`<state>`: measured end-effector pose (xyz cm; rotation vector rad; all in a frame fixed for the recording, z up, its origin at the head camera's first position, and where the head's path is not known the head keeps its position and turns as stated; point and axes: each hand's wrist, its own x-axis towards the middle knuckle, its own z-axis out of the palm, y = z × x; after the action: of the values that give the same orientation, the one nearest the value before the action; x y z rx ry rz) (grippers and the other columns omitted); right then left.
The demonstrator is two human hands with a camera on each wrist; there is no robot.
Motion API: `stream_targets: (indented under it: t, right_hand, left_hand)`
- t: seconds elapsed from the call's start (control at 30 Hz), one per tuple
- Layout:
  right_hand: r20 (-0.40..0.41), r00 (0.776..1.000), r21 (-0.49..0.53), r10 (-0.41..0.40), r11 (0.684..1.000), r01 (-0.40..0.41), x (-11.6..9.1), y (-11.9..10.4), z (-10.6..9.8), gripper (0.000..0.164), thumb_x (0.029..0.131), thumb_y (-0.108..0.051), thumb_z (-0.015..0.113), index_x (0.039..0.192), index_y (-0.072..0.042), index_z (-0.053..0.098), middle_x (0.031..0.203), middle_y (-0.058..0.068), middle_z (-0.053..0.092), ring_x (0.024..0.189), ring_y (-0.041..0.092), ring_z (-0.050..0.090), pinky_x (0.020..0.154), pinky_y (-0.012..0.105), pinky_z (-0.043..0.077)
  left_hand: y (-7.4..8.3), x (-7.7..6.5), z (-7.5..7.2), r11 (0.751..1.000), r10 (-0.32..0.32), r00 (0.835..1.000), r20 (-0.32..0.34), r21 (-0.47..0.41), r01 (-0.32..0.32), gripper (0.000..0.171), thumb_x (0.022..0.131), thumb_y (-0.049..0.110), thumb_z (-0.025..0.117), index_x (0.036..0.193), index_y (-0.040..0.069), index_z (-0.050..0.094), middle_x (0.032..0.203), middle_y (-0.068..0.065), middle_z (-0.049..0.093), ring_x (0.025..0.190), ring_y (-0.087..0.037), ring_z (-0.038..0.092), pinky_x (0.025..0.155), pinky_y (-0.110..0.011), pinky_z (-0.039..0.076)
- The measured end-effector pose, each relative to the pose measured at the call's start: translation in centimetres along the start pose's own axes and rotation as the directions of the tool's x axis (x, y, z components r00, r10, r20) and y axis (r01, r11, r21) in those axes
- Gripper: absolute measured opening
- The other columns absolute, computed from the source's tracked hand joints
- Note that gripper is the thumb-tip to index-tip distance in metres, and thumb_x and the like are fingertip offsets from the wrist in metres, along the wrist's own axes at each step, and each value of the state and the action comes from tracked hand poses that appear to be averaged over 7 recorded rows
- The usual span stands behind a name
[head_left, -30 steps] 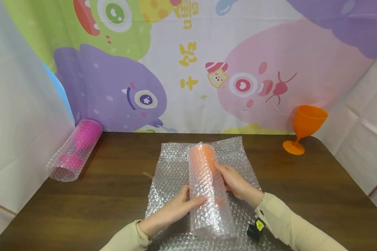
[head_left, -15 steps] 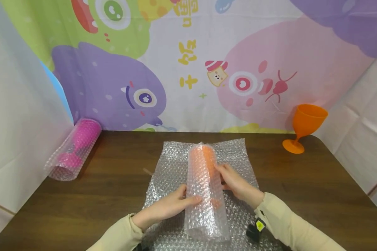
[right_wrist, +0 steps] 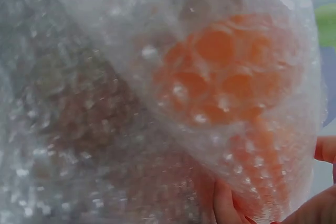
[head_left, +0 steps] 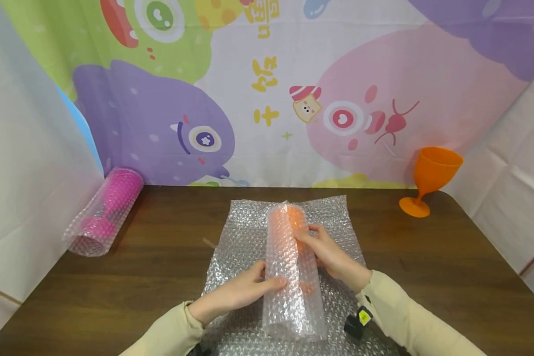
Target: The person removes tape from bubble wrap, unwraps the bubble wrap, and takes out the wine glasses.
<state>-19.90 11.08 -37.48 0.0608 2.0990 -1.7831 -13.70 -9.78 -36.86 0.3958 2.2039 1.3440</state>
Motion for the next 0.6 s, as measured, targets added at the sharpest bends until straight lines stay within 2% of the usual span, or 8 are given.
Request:
stream_targets:
  t: [0.23,0.33,0.43,0.53,0.6]
  right_hand:
    - [-0.058,0.998,-0.020,-0.013,1.000,0.012,0.0,0.6,0.3,0.069,0.088,-0.034,0.054,0.137,-0.004,0.017,0.125,0.026,0.042,0.094,0.027,0.057,0.076,0.038,0.052]
    - [-0.099,0.993,-0.041,-0.061,0.997,0.058,0.1,0.6,0.5,0.071,0.087,-0.031,0.055,0.140,-0.008,0.014,0.123,0.027,0.043,0.096,0.029,0.055,0.076,0.037,0.050]
    - [-0.131,0.986,-0.056,-0.106,0.994,0.099,0.3,0.6,0.6,0.070,0.087,-0.027,0.056,0.141,-0.012,0.015,0.120,0.025,0.046,0.097,0.030,0.054,0.075,0.036,0.049]
    - [-0.145,0.983,-0.054,-0.111,0.993,0.104,0.4,0.5,0.7,0.066,0.086,-0.025,0.056,0.140,-0.014,0.019,0.119,0.024,0.046,0.097,0.028,0.054,0.073,0.034,0.049]
    - [-0.148,0.983,-0.043,-0.104,0.994,0.099,0.4,0.5,0.7,0.064,0.086,-0.024,0.056,0.139,-0.014,0.022,0.120,0.023,0.047,0.096,0.028,0.054,0.072,0.033,0.049]
  left_hand:
    - [0.1,0.1,-0.3,1.000,-0.022,0.999,0.029,0.021,0.021,0.072,0.084,0.057,0.050,0.128,0.001,0.038,0.114,-0.013,0.055,0.104,-0.028,0.054,0.085,-0.047,0.046]
    - [0.4,0.1,-0.8,0.997,-0.041,0.997,0.066,0.071,0.036,0.076,0.084,0.060,0.046,0.131,0.002,0.036,0.114,-0.012,0.055,0.103,-0.028,0.055,0.084,-0.047,0.046]
    - [0.8,0.2,-1.5,0.991,-0.038,0.993,0.109,0.132,0.023,0.076,0.085,0.061,0.045,0.133,0.003,0.037,0.117,-0.012,0.055,0.106,-0.029,0.055,0.084,-0.046,0.046]
    - [1.3,0.3,-2.2,0.979,-0.033,0.991,0.127,0.205,0.006,0.072,0.085,0.058,0.048,0.130,0.003,0.042,0.121,-0.012,0.055,0.109,-0.028,0.053,0.086,-0.042,0.046]
    - [1.7,0.3,-2.8,0.962,-0.048,0.991,0.124,0.273,0.012,0.068,0.084,0.058,0.049,0.127,0.005,0.046,0.121,-0.010,0.055,0.108,-0.026,0.054,0.084,-0.040,0.047]
